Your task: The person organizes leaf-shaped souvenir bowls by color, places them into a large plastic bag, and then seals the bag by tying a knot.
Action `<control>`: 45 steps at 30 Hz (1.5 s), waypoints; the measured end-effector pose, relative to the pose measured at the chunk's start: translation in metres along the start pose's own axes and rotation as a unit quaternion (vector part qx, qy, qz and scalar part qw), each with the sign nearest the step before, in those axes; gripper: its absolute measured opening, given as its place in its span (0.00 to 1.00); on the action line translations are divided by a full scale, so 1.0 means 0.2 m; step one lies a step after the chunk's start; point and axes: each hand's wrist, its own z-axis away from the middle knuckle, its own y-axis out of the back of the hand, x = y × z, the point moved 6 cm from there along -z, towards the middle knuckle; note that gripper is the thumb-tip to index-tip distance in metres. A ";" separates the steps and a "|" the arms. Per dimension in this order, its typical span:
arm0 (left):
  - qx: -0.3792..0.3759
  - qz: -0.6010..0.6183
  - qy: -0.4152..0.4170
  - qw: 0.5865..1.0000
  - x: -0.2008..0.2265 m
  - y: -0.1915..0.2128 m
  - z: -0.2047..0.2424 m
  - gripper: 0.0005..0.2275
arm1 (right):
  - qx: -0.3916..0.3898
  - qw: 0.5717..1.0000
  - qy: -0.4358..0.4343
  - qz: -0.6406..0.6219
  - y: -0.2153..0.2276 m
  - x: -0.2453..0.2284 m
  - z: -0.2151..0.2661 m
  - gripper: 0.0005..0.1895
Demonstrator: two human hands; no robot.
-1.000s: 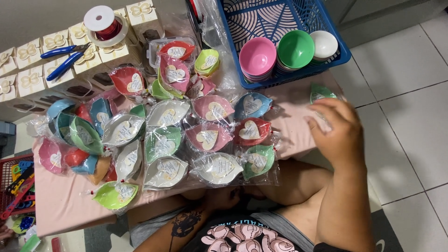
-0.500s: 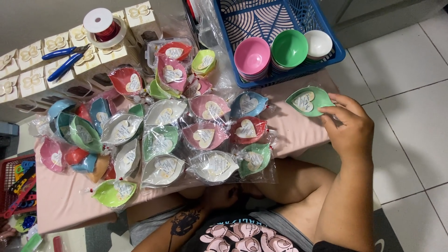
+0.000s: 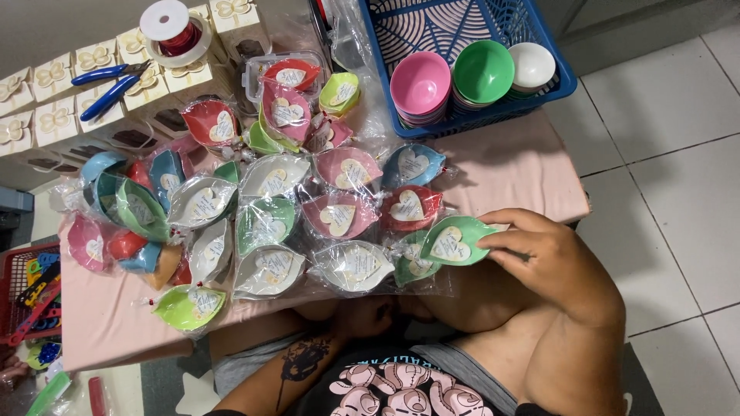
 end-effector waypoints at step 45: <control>-0.141 0.731 0.203 0.637 0.87 0.36 -0.21 0.38 | -0.034 0.999 0.034 0.005 -0.29 -0.10 -0.06 0.26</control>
